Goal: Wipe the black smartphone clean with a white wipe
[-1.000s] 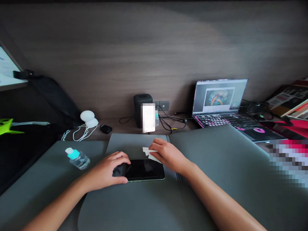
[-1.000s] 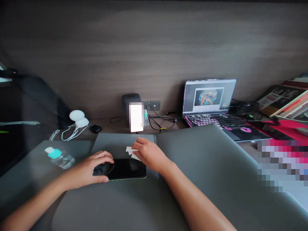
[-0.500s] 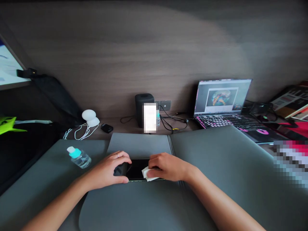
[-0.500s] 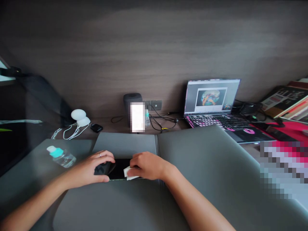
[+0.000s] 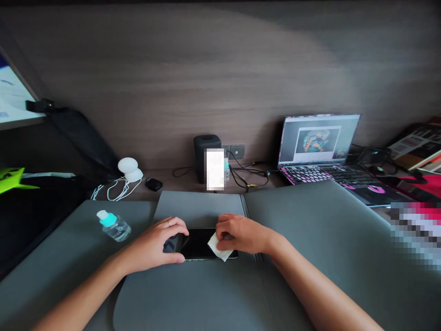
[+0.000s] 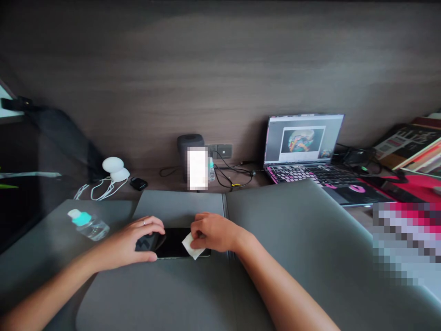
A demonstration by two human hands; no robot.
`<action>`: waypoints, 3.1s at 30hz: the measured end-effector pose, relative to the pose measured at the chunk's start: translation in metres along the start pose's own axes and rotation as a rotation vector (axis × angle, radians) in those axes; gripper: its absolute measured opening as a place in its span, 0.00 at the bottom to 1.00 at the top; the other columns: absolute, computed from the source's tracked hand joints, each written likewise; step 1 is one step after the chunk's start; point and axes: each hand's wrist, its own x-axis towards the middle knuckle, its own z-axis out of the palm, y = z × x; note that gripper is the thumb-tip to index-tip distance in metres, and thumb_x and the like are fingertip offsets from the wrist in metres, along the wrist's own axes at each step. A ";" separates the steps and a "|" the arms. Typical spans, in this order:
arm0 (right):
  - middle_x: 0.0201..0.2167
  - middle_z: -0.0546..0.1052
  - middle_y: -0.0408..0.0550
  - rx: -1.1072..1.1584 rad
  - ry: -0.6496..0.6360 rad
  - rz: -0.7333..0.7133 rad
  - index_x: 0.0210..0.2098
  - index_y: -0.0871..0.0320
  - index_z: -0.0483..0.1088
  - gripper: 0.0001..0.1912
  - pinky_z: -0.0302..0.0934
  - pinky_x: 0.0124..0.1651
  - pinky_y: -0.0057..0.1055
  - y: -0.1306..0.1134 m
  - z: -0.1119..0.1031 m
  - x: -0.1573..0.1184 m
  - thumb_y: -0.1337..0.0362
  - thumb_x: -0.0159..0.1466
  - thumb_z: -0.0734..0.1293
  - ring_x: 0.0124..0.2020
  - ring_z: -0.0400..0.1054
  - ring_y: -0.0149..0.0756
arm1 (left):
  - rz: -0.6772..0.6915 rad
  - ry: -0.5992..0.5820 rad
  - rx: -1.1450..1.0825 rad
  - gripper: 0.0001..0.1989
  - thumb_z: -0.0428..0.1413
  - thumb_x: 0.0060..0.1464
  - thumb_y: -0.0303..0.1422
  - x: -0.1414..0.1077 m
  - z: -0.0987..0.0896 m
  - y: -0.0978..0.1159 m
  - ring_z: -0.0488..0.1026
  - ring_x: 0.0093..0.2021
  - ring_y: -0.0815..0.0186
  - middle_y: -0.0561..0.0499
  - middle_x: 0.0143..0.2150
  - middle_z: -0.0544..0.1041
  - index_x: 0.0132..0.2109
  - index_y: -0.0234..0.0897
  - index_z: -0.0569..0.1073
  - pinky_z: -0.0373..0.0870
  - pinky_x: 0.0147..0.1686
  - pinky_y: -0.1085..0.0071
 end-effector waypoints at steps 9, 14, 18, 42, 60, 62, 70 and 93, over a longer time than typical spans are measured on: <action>0.29 0.72 0.45 -0.007 0.041 -0.084 0.31 0.60 0.72 0.05 0.58 0.48 0.32 0.001 0.007 0.006 0.66 0.64 0.70 0.39 0.67 0.35 | 0.007 -0.003 -0.006 0.18 0.62 0.52 0.32 -0.001 -0.001 0.001 0.70 0.54 0.58 0.51 0.55 0.71 0.50 0.46 0.71 0.66 0.54 0.65; 0.32 0.73 0.45 0.018 0.004 -0.056 0.32 0.60 0.73 0.03 0.58 0.48 0.31 0.002 0.001 0.001 0.69 0.63 0.70 0.40 0.67 0.35 | 0.016 -0.001 0.015 0.17 0.62 0.53 0.33 -0.001 -0.001 0.001 0.70 0.54 0.58 0.51 0.54 0.71 0.50 0.46 0.70 0.65 0.55 0.65; 0.33 0.75 0.47 0.014 0.057 -0.135 0.34 0.60 0.74 0.03 0.58 0.50 0.32 -0.002 0.008 0.009 0.68 0.65 0.68 0.42 0.67 0.36 | 0.009 -0.007 0.026 0.15 0.62 0.53 0.34 0.000 -0.001 0.002 0.70 0.54 0.58 0.51 0.54 0.71 0.48 0.45 0.70 0.65 0.54 0.66; 0.43 0.73 0.52 -0.011 0.143 -0.240 0.45 0.60 0.74 0.09 0.59 0.52 0.34 -0.010 0.023 0.021 0.69 0.68 0.63 0.44 0.67 0.37 | 0.024 0.000 0.050 0.14 0.63 0.52 0.35 0.001 -0.001 0.002 0.69 0.57 0.55 0.50 0.57 0.71 0.47 0.45 0.72 0.66 0.55 0.63; 0.42 0.73 0.53 -0.087 0.118 -0.251 0.45 0.61 0.74 0.09 0.60 0.51 0.36 -0.015 0.026 0.025 0.67 0.68 0.63 0.43 0.67 0.38 | 0.027 0.005 0.041 0.20 0.63 0.51 0.34 0.003 0.000 0.003 0.71 0.50 0.58 0.50 0.54 0.72 0.51 0.44 0.68 0.68 0.50 0.64; 0.45 0.73 0.54 -0.101 0.123 -0.271 0.47 0.62 0.73 0.10 0.59 0.53 0.36 -0.017 0.027 0.027 0.66 0.68 0.64 0.46 0.67 0.39 | 0.012 0.004 0.046 0.22 0.63 0.51 0.34 0.002 0.000 0.005 0.71 0.51 0.57 0.50 0.53 0.73 0.53 0.44 0.68 0.68 0.50 0.63; 0.36 0.76 0.50 -0.077 0.117 -0.291 0.37 0.61 0.75 0.14 0.59 0.50 0.35 -0.018 0.025 0.029 0.56 0.69 0.64 0.42 0.69 0.38 | 0.020 -0.007 0.082 0.34 0.65 0.51 0.38 0.002 0.004 -0.001 0.65 0.62 0.51 0.47 0.62 0.69 0.63 0.46 0.63 0.63 0.59 0.57; 0.48 0.75 0.55 -0.120 0.149 -0.342 0.49 0.63 0.72 0.25 0.55 0.57 0.37 -0.025 0.032 0.028 0.47 0.66 0.64 0.51 0.66 0.41 | 0.049 -0.013 0.052 0.36 0.66 0.51 0.43 0.002 0.004 0.000 0.65 0.62 0.52 0.50 0.65 0.64 0.65 0.49 0.62 0.62 0.62 0.58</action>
